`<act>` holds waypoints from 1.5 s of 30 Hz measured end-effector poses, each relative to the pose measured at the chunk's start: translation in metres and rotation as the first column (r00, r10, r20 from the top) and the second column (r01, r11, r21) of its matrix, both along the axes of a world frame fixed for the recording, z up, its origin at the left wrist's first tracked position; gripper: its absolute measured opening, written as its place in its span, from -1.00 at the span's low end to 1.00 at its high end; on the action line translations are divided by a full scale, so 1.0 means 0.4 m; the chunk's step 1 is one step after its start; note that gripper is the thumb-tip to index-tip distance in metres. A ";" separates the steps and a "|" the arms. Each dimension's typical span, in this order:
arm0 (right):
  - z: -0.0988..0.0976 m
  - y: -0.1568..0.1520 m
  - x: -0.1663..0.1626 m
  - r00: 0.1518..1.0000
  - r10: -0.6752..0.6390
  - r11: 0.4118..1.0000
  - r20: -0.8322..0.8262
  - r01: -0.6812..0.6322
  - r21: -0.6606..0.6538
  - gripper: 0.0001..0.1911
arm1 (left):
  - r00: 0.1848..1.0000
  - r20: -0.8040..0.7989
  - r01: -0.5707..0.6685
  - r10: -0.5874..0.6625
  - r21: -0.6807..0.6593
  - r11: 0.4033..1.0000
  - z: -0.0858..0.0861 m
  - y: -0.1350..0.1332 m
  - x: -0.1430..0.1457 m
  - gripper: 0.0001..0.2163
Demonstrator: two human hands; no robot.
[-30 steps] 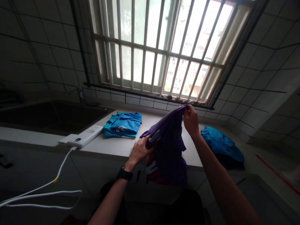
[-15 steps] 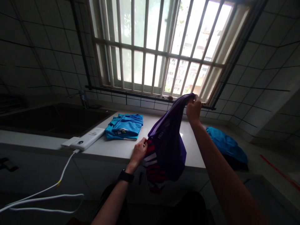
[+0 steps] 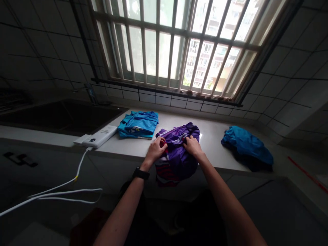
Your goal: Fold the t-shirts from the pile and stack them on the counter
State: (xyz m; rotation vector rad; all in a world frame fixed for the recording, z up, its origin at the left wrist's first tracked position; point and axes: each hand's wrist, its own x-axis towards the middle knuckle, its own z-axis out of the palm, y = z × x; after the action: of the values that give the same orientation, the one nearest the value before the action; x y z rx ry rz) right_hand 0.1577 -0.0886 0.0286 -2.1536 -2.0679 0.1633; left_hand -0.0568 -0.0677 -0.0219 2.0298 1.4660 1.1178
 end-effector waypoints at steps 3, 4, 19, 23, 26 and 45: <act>-0.002 0.009 0.014 0.991 0.036 0.999 -0.132 -0.036 0.004 -0.69 | 0.999 -0.037 0.010 -0.008 0.056 0.998 -0.005 0.008 -0.002 -0.66; 0.005 0.010 0.026 0.976 0.084 0.996 -0.202 -0.085 0.004 -0.72 | 0.998 -0.063 0.008 -0.004 0.064 0.998 -0.007 0.009 -0.002 -0.65; -0.004 -0.031 0.145 0.917 0.094 0.991 -0.388 -0.048 0.127 -0.13 | 0.988 -0.140 0.054 -0.058 -0.031 0.998 0.000 -0.004 0.005 -0.56; -0.021 -0.028 0.123 0.948 0.103 0.993 -0.302 -0.115 -0.020 -0.34 | 0.995 -0.077 0.064 -0.066 -0.036 0.997 0.004 -0.008 -0.003 -0.60; 0.001 -0.030 0.112 0.968 0.117 0.986 -0.222 -0.139 -0.089 -0.63 | 1.000 -0.031 0.005 -0.006 -0.037 0.999 0.002 -0.011 -0.005 -0.60; 0.007 -0.050 0.110 0.872 -0.030 0.944 -0.489 0.186 0.273 -0.42 | 0.965 0.142 -0.232 0.221 0.063 0.971 -0.001 -0.002 -0.012 -0.88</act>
State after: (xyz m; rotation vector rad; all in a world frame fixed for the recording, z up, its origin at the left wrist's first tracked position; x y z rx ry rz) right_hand 0.2016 -0.1087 0.0314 -1.8038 -1.5673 0.2997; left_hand -0.0616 -0.0685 -0.0225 1.8304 1.6388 1.3958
